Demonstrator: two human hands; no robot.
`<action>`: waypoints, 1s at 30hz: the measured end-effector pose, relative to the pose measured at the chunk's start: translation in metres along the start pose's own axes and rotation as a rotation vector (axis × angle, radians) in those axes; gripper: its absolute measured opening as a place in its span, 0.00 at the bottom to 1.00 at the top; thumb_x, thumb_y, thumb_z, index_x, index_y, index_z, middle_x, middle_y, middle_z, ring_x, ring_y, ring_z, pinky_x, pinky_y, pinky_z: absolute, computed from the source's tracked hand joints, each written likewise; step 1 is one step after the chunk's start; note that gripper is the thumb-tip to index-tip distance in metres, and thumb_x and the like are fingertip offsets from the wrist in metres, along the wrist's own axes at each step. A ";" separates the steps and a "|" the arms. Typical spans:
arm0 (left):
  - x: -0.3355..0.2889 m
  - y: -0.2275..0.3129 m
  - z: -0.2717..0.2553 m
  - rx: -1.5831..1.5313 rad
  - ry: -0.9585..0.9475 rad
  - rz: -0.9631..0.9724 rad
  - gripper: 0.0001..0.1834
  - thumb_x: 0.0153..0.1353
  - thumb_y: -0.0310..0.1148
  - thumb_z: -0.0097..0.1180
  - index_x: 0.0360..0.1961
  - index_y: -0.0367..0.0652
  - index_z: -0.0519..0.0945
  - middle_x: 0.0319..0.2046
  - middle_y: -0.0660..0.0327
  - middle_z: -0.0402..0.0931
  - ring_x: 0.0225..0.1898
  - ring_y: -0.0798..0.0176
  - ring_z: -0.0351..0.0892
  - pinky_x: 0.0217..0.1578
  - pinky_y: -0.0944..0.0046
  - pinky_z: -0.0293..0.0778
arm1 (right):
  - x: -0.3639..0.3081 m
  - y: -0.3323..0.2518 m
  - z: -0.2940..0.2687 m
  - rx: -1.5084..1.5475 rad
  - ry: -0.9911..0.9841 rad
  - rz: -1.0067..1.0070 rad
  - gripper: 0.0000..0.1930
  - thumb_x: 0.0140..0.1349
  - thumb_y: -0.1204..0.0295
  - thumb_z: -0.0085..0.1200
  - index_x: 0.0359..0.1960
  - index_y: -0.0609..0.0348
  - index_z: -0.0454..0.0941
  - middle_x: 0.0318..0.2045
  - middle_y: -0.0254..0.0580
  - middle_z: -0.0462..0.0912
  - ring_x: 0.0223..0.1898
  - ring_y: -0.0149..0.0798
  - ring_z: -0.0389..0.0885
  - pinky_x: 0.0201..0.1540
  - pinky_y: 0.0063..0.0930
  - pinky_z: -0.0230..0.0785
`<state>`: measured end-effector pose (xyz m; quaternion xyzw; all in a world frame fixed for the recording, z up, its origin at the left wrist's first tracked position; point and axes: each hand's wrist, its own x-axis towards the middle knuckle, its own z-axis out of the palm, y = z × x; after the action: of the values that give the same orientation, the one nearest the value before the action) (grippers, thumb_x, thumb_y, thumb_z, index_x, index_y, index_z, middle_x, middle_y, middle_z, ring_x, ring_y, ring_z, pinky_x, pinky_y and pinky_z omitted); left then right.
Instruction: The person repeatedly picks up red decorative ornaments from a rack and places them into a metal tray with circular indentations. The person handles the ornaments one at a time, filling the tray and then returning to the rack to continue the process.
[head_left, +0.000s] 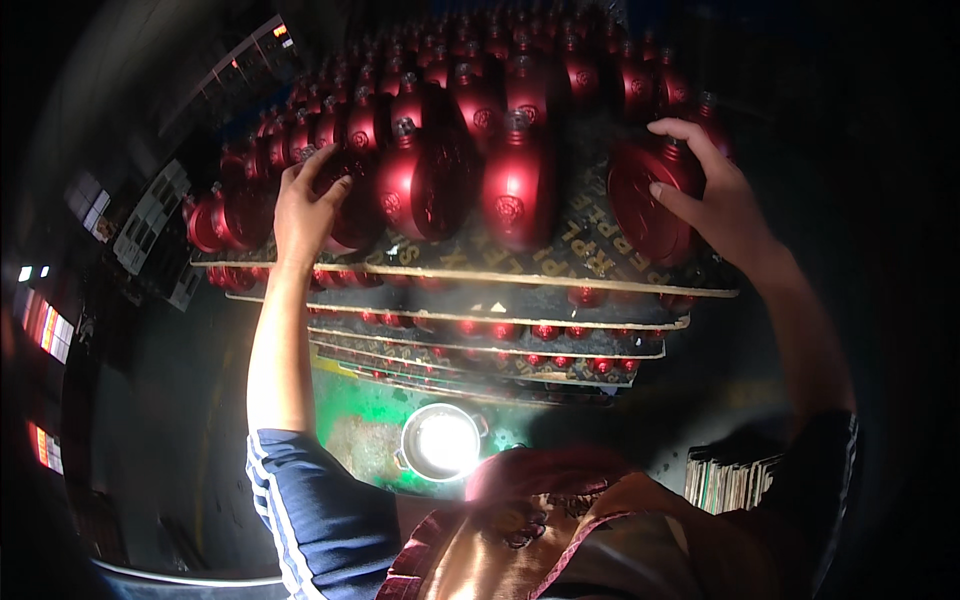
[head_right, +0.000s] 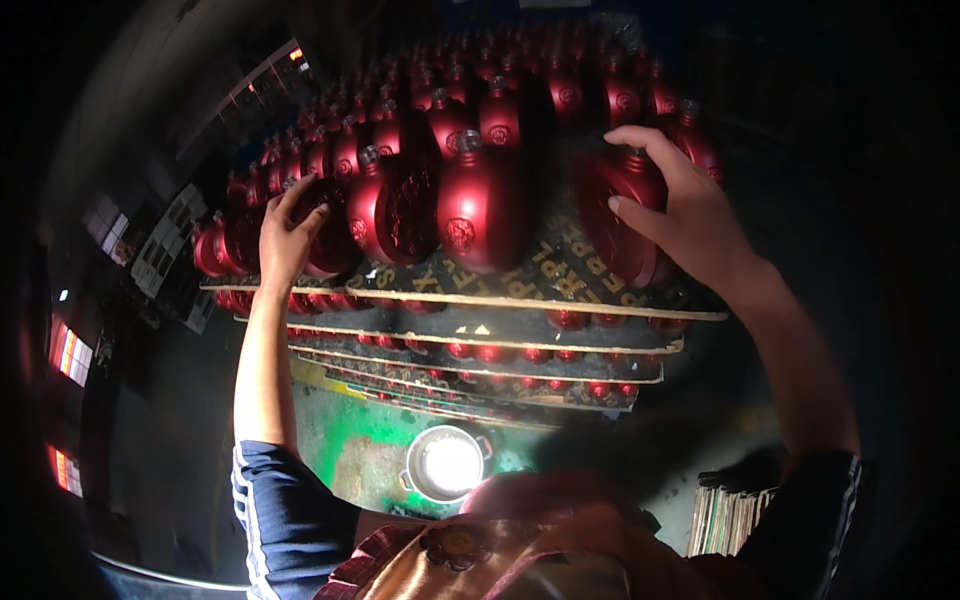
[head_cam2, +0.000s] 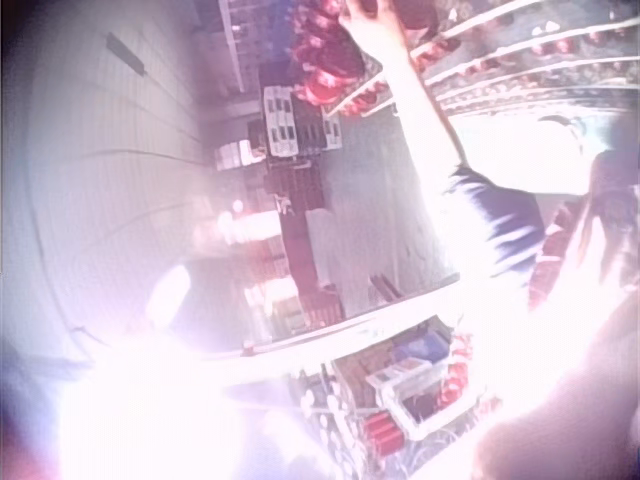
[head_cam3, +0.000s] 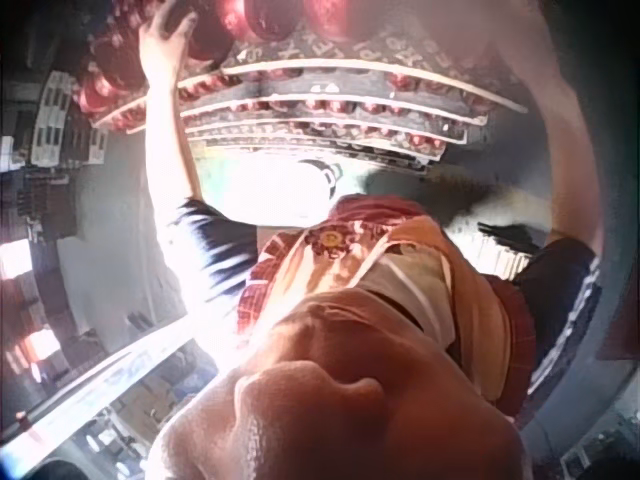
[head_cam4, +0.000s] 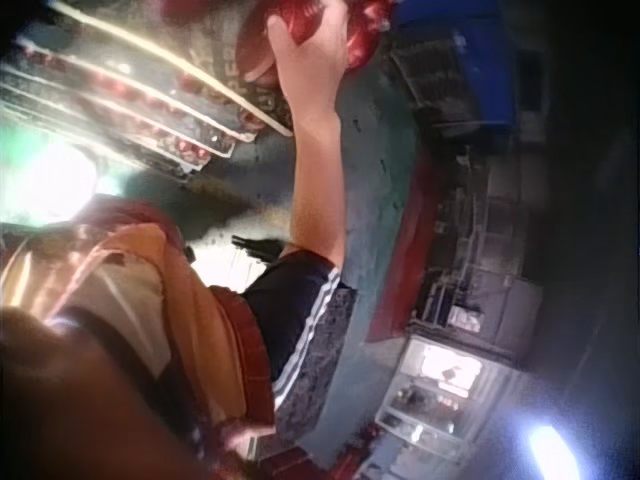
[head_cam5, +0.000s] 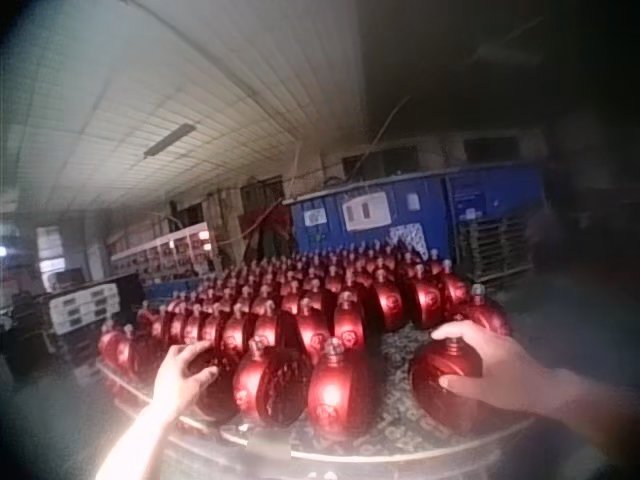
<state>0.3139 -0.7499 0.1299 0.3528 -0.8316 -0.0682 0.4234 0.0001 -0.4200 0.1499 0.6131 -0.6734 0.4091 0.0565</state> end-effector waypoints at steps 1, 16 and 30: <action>0.003 0.003 0.002 0.042 -0.014 -0.006 0.27 0.57 0.43 0.64 0.60 0.64 0.76 0.54 0.51 0.72 0.55 0.47 0.75 0.52 0.55 0.73 | -0.001 -0.002 0.001 -0.047 0.021 -0.009 0.27 0.58 0.74 0.59 0.61 0.50 0.68 0.57 0.42 0.73 0.60 0.43 0.73 0.62 0.35 0.65; -0.004 0.035 -0.017 0.144 0.020 0.189 0.26 0.56 0.38 0.65 0.58 0.55 0.77 0.61 0.46 0.66 0.61 0.43 0.67 0.59 0.51 0.67 | 0.010 -0.037 0.011 -0.547 0.168 -0.319 0.33 0.52 0.69 0.66 0.62 0.45 0.70 0.64 0.45 0.64 0.64 0.53 0.63 0.64 0.45 0.60; -0.016 0.101 0.035 0.051 -0.184 0.160 0.33 0.54 0.38 0.67 0.62 0.62 0.72 0.61 0.49 0.67 0.57 0.43 0.74 0.54 0.51 0.73 | 0.049 -0.069 0.123 -0.220 0.080 0.109 0.36 0.51 0.64 0.65 0.65 0.32 0.68 0.67 0.60 0.55 0.66 0.61 0.61 0.63 0.49 0.65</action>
<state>0.2404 -0.6714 0.1390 0.2881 -0.8940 -0.0450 0.3401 0.1008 -0.5282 0.1300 0.5487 -0.7439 0.3594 0.1282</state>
